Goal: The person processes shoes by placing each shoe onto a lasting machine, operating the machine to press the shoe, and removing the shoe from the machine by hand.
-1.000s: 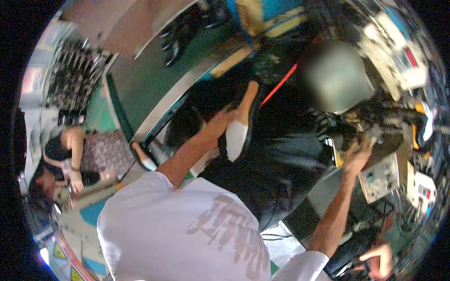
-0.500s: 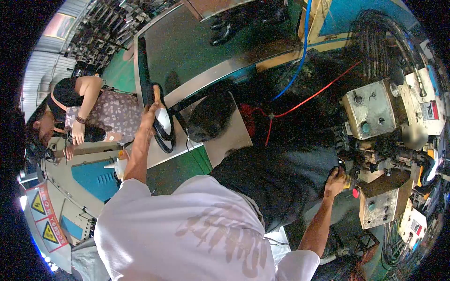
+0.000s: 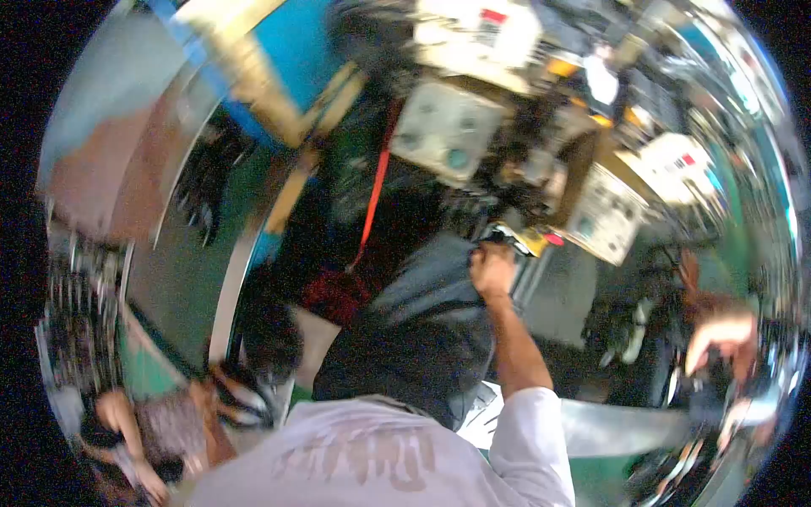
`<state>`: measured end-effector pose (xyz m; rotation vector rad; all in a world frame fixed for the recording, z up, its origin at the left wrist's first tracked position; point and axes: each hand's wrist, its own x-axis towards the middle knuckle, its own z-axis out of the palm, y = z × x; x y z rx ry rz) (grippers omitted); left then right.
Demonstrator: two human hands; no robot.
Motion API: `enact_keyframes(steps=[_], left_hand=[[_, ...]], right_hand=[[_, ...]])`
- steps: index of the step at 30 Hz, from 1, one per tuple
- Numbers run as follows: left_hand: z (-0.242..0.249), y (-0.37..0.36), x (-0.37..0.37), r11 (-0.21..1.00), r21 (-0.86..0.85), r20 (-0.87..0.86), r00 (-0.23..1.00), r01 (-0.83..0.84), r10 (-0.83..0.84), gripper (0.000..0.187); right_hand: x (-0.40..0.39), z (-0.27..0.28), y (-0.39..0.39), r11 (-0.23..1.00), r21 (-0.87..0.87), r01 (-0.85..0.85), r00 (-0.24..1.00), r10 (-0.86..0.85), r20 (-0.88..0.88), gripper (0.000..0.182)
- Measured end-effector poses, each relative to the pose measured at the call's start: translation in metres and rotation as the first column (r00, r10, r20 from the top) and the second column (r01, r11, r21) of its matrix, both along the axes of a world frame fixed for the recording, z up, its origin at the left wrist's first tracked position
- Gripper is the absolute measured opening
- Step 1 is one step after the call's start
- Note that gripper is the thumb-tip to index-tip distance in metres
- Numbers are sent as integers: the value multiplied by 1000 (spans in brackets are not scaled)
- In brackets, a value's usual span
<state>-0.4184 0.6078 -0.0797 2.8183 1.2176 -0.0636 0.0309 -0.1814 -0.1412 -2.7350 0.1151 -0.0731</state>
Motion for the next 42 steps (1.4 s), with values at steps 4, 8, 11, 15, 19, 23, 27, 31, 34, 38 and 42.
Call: enact_keyframes(steps=[4,8,11,15,19,23,27,31,34,38,42], left_hand=[[11,9,157,832,-534,499,851,154,162,21],[92,-142,374,790,-242,490,773,564,-402,30],[164,-279,500,527,43,615,394,849,-683,27],[203,-387,646,364,351,658,50,863,-752,36],[199,-460,763,443,251,701,155,861,-696,49],[167,-493,791,588,422,667,203,690,-717,28],[162,-504,787,619,479,743,89,623,-663,22],[158,-505,790,636,529,735,71,563,-674,23],[155,-508,791,665,513,757,80,543,-649,22],[156,-509,791,659,517,765,51,546,-642,22],[156,-509,790,660,512,765,56,550,-641,23]], right_hand=[[-1,19,15,998,-9,59,993,-60,-98,42],[-8,19,14,998,-4,55,996,-55,-64,44],[-23,17,9,996,8,94,996,-94,-1,48],[-40,29,5,957,36,287,940,-274,-203,53],[-46,32,-4,938,50,344,910,-320,-265,53],[-44,24,-10,932,33,361,916,-348,-201,52],[-26,25,-12,934,16,357,917,-347,-196,45],[2,32,-10,943,-18,332,897,-322,-302,41],[11,29,-4,949,-34,314,902,-310,-299,42],[16,28,0,953,-27,300,902,-293,-316,42],[13,27,1,947,-7,322,900,-308,-309,43]])
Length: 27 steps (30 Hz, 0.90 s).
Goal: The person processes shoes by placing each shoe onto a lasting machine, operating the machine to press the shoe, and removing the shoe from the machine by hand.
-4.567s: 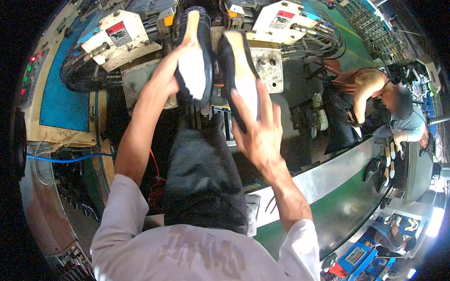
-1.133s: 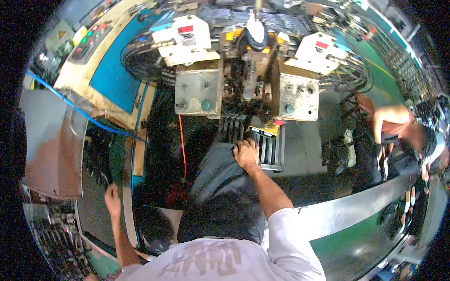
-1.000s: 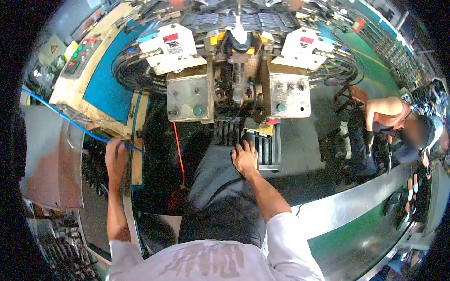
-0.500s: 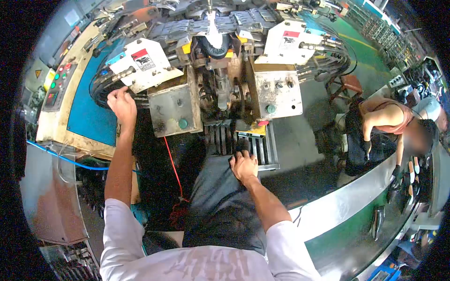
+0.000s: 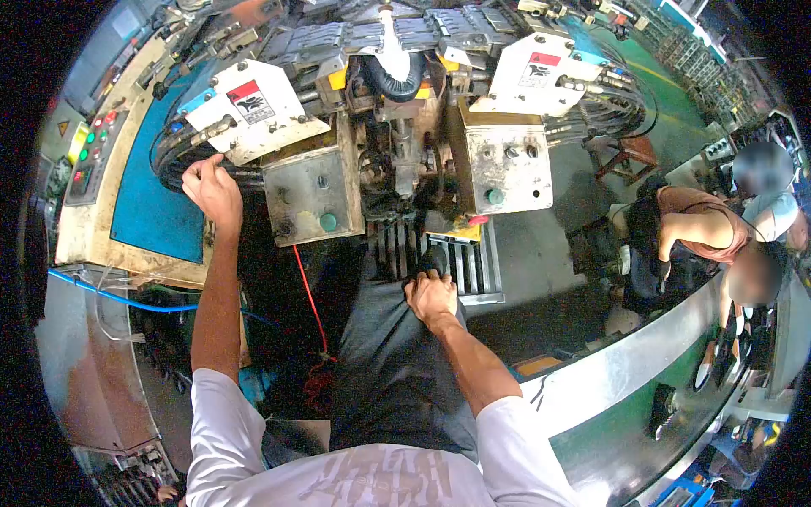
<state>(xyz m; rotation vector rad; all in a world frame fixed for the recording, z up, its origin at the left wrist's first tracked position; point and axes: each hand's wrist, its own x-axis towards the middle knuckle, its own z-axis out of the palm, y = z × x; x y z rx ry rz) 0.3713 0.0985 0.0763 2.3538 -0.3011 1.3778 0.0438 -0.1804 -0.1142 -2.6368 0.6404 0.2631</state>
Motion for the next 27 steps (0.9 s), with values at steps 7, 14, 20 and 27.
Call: enact_keyframes(steps=[7,14,20,27], left_hand=[[1,2,-2,999,27,23,999,24,-25,26],[1,4,-2,996,48,46,996,72,-75,29],[10,8,-8,995,56,-95,992,83,-78,25],[62,-5,-88,931,272,-112,969,242,-219,36]], right_hand=[[-7,4,-3,1000,-5,8,1000,-8,26,42],[-9,6,-1,1000,10,13,1000,-13,15,42],[-13,2,3,1000,-6,12,999,-12,31,44],[-21,4,0,998,55,26,998,-29,49,47]])
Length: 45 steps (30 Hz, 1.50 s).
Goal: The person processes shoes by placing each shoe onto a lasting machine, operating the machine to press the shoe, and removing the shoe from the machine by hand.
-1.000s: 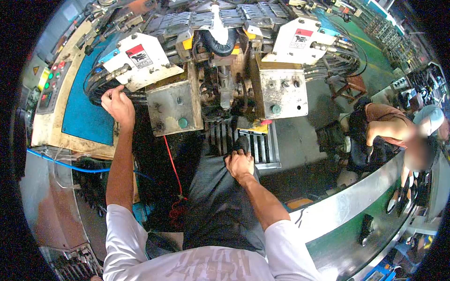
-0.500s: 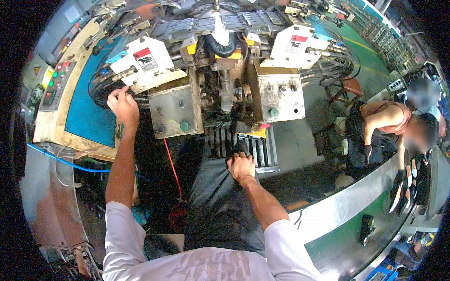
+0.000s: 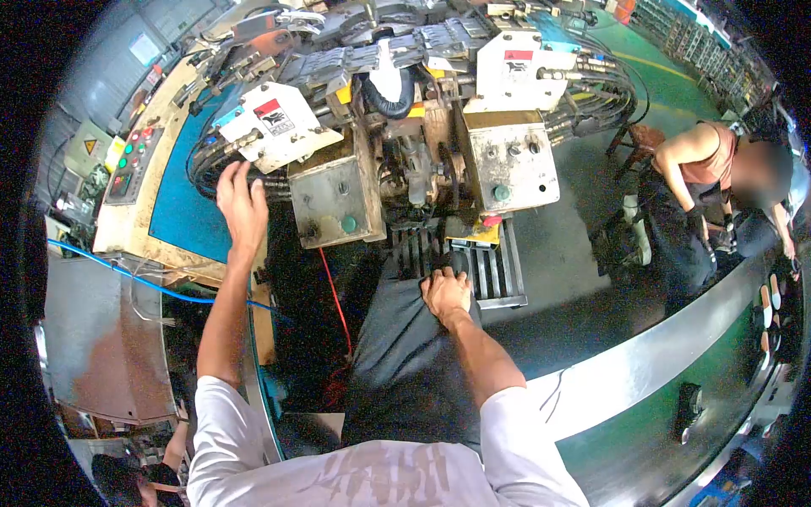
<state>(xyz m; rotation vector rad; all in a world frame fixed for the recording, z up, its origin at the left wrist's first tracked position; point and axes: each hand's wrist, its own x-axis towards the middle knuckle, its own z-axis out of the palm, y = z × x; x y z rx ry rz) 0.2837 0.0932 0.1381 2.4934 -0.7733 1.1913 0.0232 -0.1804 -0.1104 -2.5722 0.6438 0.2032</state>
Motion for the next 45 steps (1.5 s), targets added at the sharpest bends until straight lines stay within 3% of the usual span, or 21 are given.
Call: enact_keyframes(steps=[2,4,7,9,10,12,13,14,17,22,25,28,29,32,33,34,36,37,39,42,45], left_hand=[[-5,-24,-8,978,-4,-64,976,208,-208,35],[4,-65,-20,918,-180,-275,878,354,-392,33],[-8,-121,7,881,-274,-346,815,386,-465,38],[-17,-159,29,772,-627,-673,429,100,-603,46],[-9,-177,26,776,-623,-679,422,103,-601,46],[4,-205,25,616,-684,-650,-55,-391,-758,55],[-7,-214,37,551,-727,-507,-222,-409,-833,58],[-16,-228,37,393,-793,-305,-254,-467,-918,57],[-22,-247,42,351,-723,-148,-363,-596,-920,46],[-26,-248,19,317,-722,-219,-231,-615,-948,36],[-10,-223,-6,309,-865,-214,-266,-395,-940,29],[-3,-170,-53,291,-943,-281,-87,-159,-956,51],[8,-147,-73,332,-934,-323,-82,-135,-943,54],[11,-68,-138,445,-895,-441,175,-15,-880,73],[6,-39,-158,504,-863,-496,252,-37,-831,81],[-1,-7,-178,561,-824,-552,321,-72,-770,89],[-17,58,-231,486,-835,-549,404,-257,-731,99],[-32,89,-257,486,-804,-591,540,-342,-599,102],[-84,167,-309,411,-744,-668,602,-528,-437,101],[-68,244,-405,133,-585,-800,541,-800,-259,107],[-81,306,-481,-44,-442,-896,439,-896,64,113]], right_hand=[[3,-3,-1,1000,9,-6,1000,6,-6,47],[2,-5,-2,1000,2,-26,1000,26,-9,47],[1,0,-2,1000,3,18,999,-18,38,45],[1,-5,-5,999,13,33,998,-33,49,44],[0,-7,-7,999,16,45,997,-46,61,43],[-1,-5,-13,998,25,59,997,-60,50,42],[-1,-3,-17,998,26,65,997,-66,45,41],[-1,-3,-21,997,24,72,996,-73,45,41],[-2,-6,-28,993,36,108,991,-111,78,40],[-4,-5,-29,993,37,111,989,-114,94,40],[-8,-3,-27,995,20,101,987,-103,125,40],[-9,-14,-24,997,-50,62,978,-50,204,41],[-10,-28,-26,996,-78,51,968,-30,250,40],[-13,-24,-27,994,-94,-48,944,75,322,36],[-15,-35,-29,994,-49,-100,881,112,459,33],[-15,-16,-24,996,9,-89,935,81,346,40],[-6,-45,-29,983,18,-181,913,161,374,44],[-4,-51,-31,965,-11,-262,888,245,388,46],[1,-56,-29,935,-103,-340,848,352,395,50],[9,-54,-21,904,-119,-411,820,423,385,59],[25,-77,-33,883,-84,-461,775,447,448,62]])
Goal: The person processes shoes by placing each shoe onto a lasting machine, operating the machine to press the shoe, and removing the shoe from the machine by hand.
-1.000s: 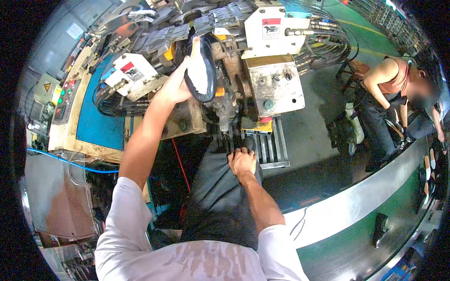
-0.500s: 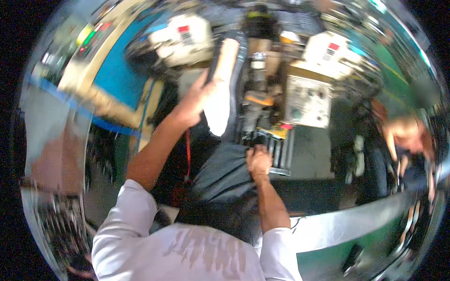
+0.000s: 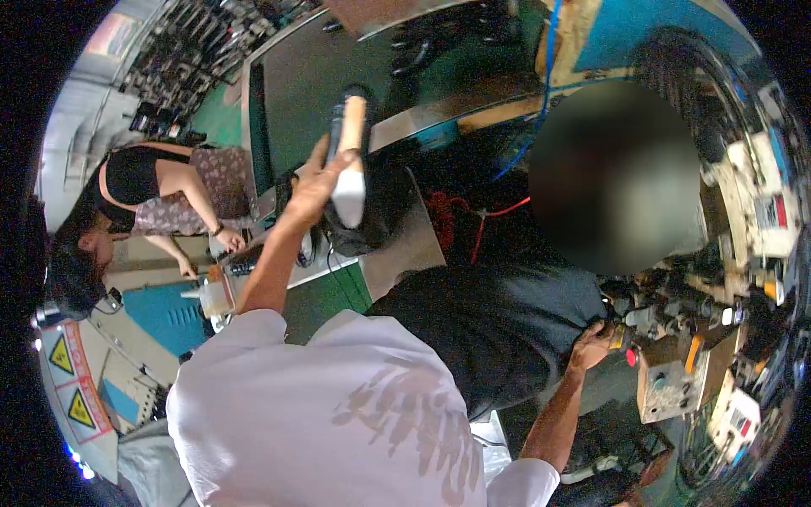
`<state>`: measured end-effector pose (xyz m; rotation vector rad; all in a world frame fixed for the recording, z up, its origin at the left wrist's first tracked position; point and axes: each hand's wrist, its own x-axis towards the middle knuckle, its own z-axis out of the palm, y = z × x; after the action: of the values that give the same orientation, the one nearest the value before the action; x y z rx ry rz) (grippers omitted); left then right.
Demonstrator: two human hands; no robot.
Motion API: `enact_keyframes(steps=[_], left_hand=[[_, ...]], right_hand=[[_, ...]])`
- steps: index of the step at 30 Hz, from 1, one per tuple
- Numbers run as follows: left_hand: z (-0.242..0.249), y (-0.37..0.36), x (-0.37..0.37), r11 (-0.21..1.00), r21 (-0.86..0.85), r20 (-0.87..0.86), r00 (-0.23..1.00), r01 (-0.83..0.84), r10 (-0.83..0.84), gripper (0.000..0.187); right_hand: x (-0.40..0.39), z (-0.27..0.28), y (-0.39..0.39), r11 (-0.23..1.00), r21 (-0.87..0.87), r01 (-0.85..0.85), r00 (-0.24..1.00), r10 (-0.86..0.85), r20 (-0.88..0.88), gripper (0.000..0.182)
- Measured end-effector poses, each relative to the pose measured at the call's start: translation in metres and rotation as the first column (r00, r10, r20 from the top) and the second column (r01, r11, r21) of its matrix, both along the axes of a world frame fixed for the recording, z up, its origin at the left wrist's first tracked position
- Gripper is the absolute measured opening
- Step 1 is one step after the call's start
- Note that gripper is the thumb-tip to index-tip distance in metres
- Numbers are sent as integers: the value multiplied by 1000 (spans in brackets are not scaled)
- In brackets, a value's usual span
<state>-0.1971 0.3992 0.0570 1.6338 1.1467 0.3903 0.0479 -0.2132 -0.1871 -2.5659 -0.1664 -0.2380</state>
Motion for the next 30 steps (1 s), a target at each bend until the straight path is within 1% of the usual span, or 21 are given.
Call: enact_keyframes(steps=[1,3,4,5,6,8,9,10,11,13,14,18,20,21,22,24,26,27,28,29,30], left_hand=[[-10,22,-24,996,34,-16,997,-77,77,114],[-40,62,-75,988,65,13,990,-139,138,118],[-43,74,-88,980,89,-65,981,-176,182,121],[-51,79,-99,975,79,-78,974,-207,213,120],[-70,87,-109,966,115,-98,965,-233,245,118],[-135,105,-142,956,143,-125,954,-254,272,115],[-168,113,-158,960,141,-164,950,-242,264,114],[-167,112,-153,964,142,-199,947,-226,251,113],[-166,104,-151,950,272,-372,894,-153,251,113],[-146,88,-152,972,189,-536,815,-140,222,114],[-162,95,-166,966,235,-543,808,-112,226,115],[-234,136,-226,894,446,-557,796,43,239,117],[-234,135,-237,890,449,-605,759,78,239,113],[-235,136,-241,887,452,-620,748,94,237,111],[-241,137,-241,817,554,-602,754,157,263,84],[-240,139,-242,725,653,-575,767,220,286,59],[-187,136,-224,910,342,-840,509,233,186,72],[-153,133,-207,963,176,-926,367,205,91,81],[-99,109,-168,972,208,-894,426,112,143,76],[-101,122,-167,909,294,-856,504,295,113,72],[-116,146,-166,820,401,-771,634,408,61,62]], right_hand=[[3,2,2,1000,-5,-22,1000,22,-3,62],[7,5,3,995,-73,-72,997,72,-6,64],[8,1,2,995,-80,-57,998,56,-19,65],[11,-3,-1,994,-85,-67,998,65,-23,65],[12,-4,-2,991,-116,-70,997,68,-24,65],[9,-4,-5,985,-155,-71,997,67,-31,65],[8,-4,-5,989,-121,-85,996,84,-14,65],[8,-4,-6,992,-84,-94,995,95,9,64],[8,-4,-8,993,-86,-83,996,84,14,64],[7,-2,-16,968,-166,-186,980,196,46,58],[5,-5,-16,984,-115,-133,989,139,42,59],[-2,3,-8,997,-57,-47,999,46,-23,61],[-5,-8,-12,994,-108,-14,998,22,66,61],[-5,-6,-11,995,-102,-1,998,8,68,61],[-6,-1,-7,994,-110,18,999,-13,43,61],[-7,2,-4,992,-119,39,999,-35,33,61],[-11,14,3,994,-91,53,998,-51,31,57],[-15,20,8,995,-73,68,997,-65,30,54],[-18,20,9,999,-12,32,999,-31,40,53],[-19,19,3,999,39,11,998,-14,62,52],[-17,1,-5,994,76,84,996,-86,22,47]])
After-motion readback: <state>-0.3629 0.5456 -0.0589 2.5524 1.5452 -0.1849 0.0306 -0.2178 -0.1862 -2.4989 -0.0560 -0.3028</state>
